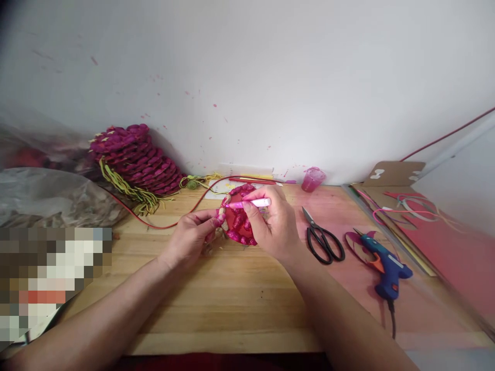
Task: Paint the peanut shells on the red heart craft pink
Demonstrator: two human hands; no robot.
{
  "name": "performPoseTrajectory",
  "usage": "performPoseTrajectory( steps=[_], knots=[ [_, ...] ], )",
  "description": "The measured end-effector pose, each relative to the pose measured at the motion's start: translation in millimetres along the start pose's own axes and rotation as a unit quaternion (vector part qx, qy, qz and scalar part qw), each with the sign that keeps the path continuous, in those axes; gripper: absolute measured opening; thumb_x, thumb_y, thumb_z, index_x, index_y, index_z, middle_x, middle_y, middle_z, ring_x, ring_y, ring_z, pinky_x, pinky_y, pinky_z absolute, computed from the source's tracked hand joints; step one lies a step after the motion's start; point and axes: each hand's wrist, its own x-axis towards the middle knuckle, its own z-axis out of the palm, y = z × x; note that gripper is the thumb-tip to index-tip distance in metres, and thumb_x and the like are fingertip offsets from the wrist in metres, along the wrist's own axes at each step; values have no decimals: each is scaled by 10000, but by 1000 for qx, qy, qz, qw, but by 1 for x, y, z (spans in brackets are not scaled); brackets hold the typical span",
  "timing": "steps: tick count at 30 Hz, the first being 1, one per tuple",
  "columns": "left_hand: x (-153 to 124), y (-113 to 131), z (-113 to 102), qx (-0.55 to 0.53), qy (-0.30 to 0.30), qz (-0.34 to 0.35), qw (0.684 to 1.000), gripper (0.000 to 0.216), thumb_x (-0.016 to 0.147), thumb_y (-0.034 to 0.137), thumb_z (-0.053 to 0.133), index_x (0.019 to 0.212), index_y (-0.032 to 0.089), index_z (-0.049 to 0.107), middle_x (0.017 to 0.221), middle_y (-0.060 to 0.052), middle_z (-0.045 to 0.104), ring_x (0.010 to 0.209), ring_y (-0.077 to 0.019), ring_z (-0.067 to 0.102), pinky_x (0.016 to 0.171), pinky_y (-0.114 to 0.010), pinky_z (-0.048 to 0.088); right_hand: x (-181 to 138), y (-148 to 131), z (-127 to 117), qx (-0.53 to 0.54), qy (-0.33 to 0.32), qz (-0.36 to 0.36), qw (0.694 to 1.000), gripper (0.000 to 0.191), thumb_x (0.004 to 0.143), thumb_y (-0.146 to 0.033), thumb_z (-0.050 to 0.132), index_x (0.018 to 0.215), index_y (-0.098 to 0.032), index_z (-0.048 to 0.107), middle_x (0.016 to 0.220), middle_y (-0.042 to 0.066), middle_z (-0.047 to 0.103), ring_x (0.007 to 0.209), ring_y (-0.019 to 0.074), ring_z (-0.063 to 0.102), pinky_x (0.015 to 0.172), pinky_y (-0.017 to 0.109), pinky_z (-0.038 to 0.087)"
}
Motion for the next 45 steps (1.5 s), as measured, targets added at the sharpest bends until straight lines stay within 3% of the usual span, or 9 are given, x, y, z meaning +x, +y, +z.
performPoseTrajectory(
  steps=[6, 15, 27, 35, 42, 45],
  knots=[
    [-1, 4, 1, -29, 2, -24, 999, 447, 592, 529, 922, 713, 132, 756, 501, 40, 489, 455, -57, 296, 454, -241, 173, 0, 1, 0, 11, 2, 15, 1000, 48, 983, -288, 615, 993, -241, 619, 946, 36, 682, 890, 198, 658, 799, 360, 523],
    [-1, 7, 3, -42, 4, -45, 998, 494, 545, 554, 938, 613, 138, 680, 516, 35, 473, 468, -53, 293, 452, -240, 159, 1, -5, 1, -27, -28, -49, 998, 11, 970, -239, 609, 979, -245, 610, 939, 57, 681, 946, 236, 651, 856, 430, 531],
    [1, 4, 2, -69, 5, -53, 996, 478, 541, 509, 955, 679, 109, 734, 552, 28, 499, 479, -44, 312, 464, -228, 189, 3, -6, -1, -51, -57, -54, 996, 30, 976, -261, 607, 951, -249, 595, 917, 59, 702, 915, 239, 654, 824, 439, 524],
    [1, 4, 3, -97, 8, -68, 993, 471, 486, 465, 994, 685, 110, 756, 601, 17, 550, 467, -26, 326, 450, -204, 218, 3, 0, -2, -9, -29, -19, 999, 33, 986, -273, 602, 977, -244, 612, 947, 48, 703, 936, 226, 662, 851, 418, 518],
    [0, 3, 1, -99, -5, -77, 992, 473, 485, 442, 1007, 759, 114, 806, 604, 22, 549, 464, -18, 328, 445, -187, 209, 5, 3, -4, 57, -16, 45, 997, 67, 987, -284, 617, 956, -227, 635, 884, 12, 697, 805, 167, 656, 715, 307, 502],
    [-1, 4, 1, -103, -14, -81, 991, 448, 494, 424, 1010, 734, 111, 798, 589, 21, 546, 469, -18, 334, 449, -181, 217, 5, 4, -4, 36, 10, 39, 999, 48, 979, -267, 622, 956, -226, 633, 905, 14, 698, 842, 170, 658, 762, 316, 504]
  ],
)
